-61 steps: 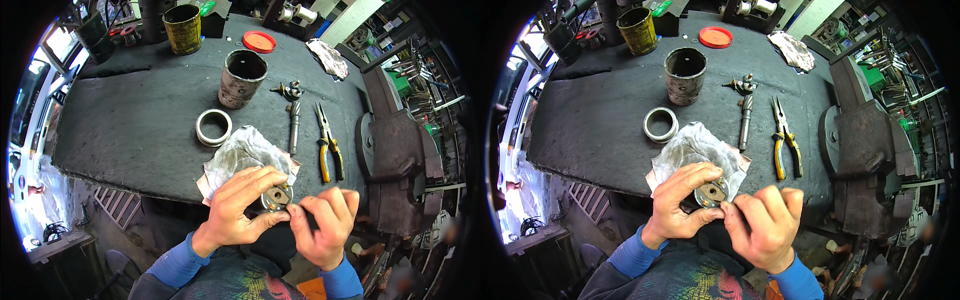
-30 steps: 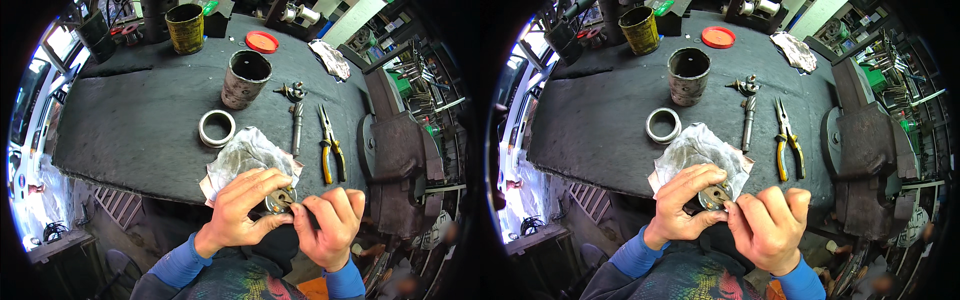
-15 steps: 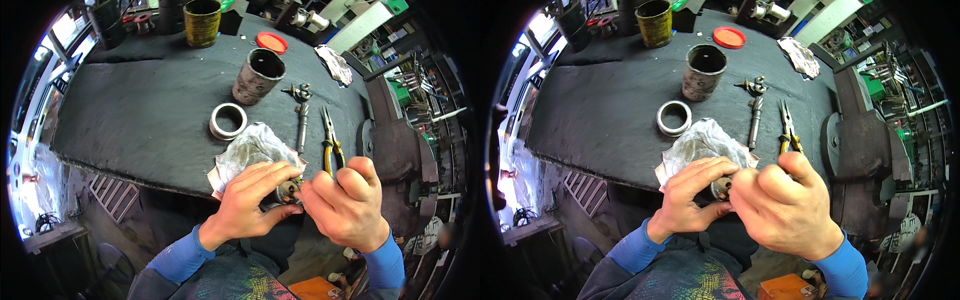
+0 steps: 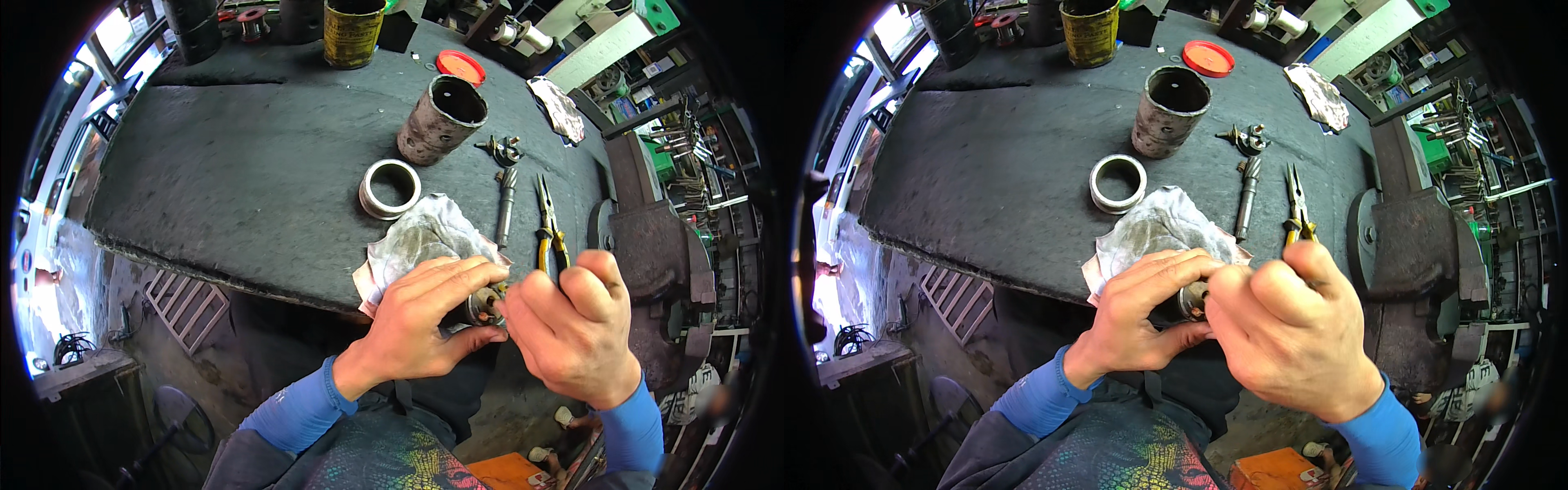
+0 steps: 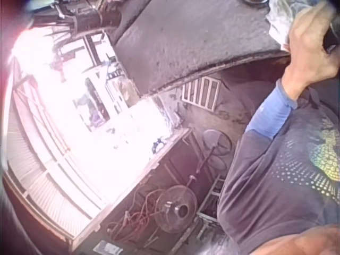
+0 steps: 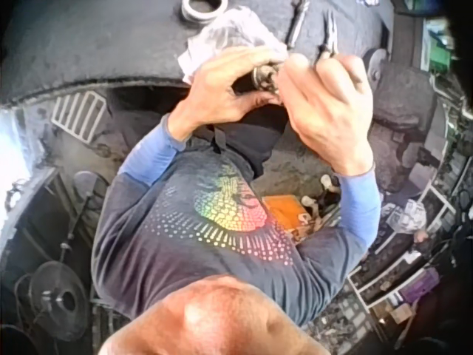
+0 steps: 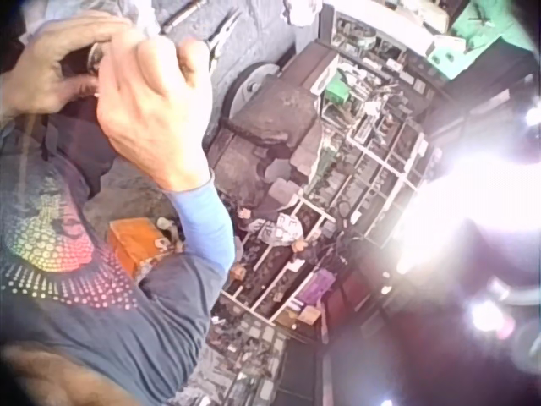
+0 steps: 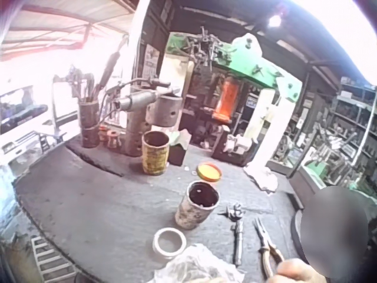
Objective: The person holds a small cylindrical mechanical part and uses a thin metal tool to scrape and adjust internal surfaces. The person repeatedly rotates the part and wipes it with a cloth while working at a bench in a workshop.
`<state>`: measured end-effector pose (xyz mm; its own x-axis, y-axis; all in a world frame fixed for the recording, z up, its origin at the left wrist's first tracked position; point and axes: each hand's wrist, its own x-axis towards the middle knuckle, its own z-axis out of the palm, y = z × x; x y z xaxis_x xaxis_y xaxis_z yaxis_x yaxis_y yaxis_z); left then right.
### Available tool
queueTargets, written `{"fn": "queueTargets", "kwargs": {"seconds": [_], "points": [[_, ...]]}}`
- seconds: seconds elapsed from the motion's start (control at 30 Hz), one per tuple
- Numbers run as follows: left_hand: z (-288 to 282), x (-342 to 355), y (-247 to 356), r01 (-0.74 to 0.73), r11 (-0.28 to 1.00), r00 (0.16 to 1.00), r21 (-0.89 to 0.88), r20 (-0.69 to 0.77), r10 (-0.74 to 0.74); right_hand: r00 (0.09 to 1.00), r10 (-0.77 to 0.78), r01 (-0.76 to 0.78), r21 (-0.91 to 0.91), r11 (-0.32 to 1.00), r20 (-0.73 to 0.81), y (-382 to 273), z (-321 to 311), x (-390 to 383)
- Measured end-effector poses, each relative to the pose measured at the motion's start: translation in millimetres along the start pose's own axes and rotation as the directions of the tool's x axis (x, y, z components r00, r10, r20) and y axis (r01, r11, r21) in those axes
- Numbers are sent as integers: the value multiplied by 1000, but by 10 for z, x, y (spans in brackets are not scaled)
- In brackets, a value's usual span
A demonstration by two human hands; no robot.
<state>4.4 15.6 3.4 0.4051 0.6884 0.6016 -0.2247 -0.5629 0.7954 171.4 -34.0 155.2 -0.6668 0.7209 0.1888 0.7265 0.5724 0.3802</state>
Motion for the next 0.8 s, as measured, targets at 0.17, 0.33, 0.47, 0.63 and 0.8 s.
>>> {"fn": "queueTargets", "kwargs": {"seconds": [0.17, 0.33, 0.47, 0.63, 0.8], "points": [[2, -26, -24, -22, 1000, 1000, 6, -7, 22, 993, 112, -115, 91, 989, 39, -21, -22, 80], [13, -23, -25, -36, 999, 999, -1, -13, 36, 988, 144, -149, 108, 983, 52, -57, -33, 55], [0, -21, -22, -17, 1000, 1000, 5, -7, 17, 979, 187, -196, 113, 974, 84, -140, -64, -11], [8, -10, -11, -2, 1000, 1000, 8, -1, 2, 962, 267, -271, 120, 955, 47, -138, -4, -22], [-10, -5, -4, 3, 1000, 1000, 15, 5, -3, 886, 463, -451, 221, 865, -2, -195, -45, -285]]}}
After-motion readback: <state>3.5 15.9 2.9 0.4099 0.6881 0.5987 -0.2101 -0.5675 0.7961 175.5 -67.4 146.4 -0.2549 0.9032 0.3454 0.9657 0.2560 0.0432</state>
